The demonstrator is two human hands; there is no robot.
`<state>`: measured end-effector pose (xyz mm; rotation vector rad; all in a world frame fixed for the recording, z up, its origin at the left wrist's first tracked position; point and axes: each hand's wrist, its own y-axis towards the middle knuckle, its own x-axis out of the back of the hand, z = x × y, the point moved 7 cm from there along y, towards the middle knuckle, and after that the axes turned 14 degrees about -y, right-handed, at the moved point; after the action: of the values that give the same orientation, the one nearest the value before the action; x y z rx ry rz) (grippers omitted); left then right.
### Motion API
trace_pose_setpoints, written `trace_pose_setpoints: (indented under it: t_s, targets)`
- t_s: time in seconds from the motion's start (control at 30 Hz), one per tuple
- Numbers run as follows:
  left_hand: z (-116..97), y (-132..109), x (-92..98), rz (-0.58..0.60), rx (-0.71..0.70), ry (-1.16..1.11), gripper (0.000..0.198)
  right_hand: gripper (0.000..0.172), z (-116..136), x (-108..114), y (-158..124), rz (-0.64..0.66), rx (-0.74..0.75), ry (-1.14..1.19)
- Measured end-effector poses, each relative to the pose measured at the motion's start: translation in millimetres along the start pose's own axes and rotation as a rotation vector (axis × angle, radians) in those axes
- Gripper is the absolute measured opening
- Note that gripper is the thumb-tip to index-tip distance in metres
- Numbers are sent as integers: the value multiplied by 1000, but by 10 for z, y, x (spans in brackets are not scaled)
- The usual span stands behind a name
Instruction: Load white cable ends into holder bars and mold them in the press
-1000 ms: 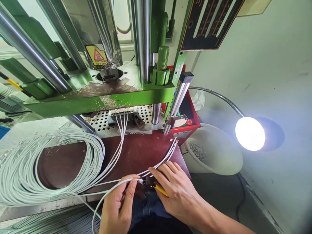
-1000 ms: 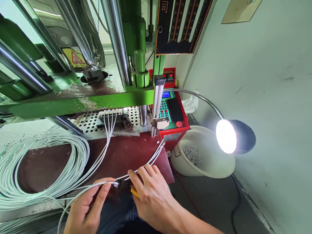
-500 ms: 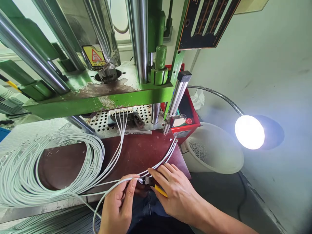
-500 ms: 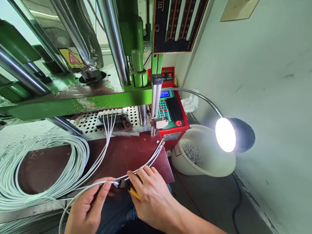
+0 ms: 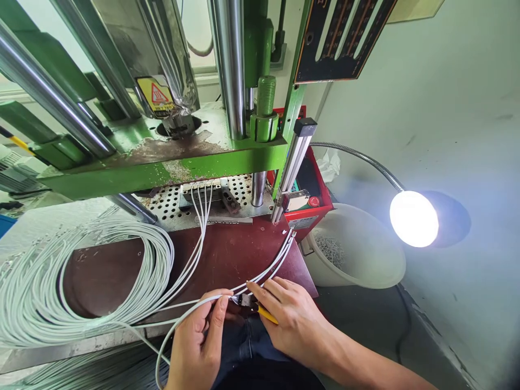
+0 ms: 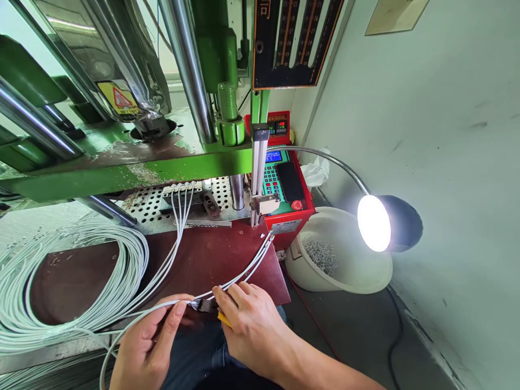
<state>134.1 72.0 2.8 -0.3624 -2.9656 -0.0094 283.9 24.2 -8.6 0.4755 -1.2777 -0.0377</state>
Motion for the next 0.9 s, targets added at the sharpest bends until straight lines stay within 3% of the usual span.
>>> trace_pose_setpoints:
  t_s: [0.17,0.33,0.4,0.47,0.57,0.67,0.77,0.9]
  targets:
    - [-56,-15,-20,-105,24,-72,18,22,22,-40,7,14,-27,28]
    - [-81,-7,-24,-105,36,-71,20,31,26,-11,15,-6,-93,-24]
    - [-68,-3,-24,-100,73,-103,21,23,-15,25,22,-12,-153,181]
    - [-60,1,-25,-103,111,-161,22,14,-112,32,23,23,-306,491]
    - [-80,12,-38,-101,117,-228,21,17,-189,-9,16,130,-535,860]
    - [-95,29,-49,-82,88,-248,22,16,-117,-28,61,201,-554,1039]
    - [-57,31,-79,-44,116,-261,23,13,-74,-69,100,182,-557,1097]
    - [21,-11,-82,-102,196,-338,23,26,-28,-237,122,198,-613,1338]
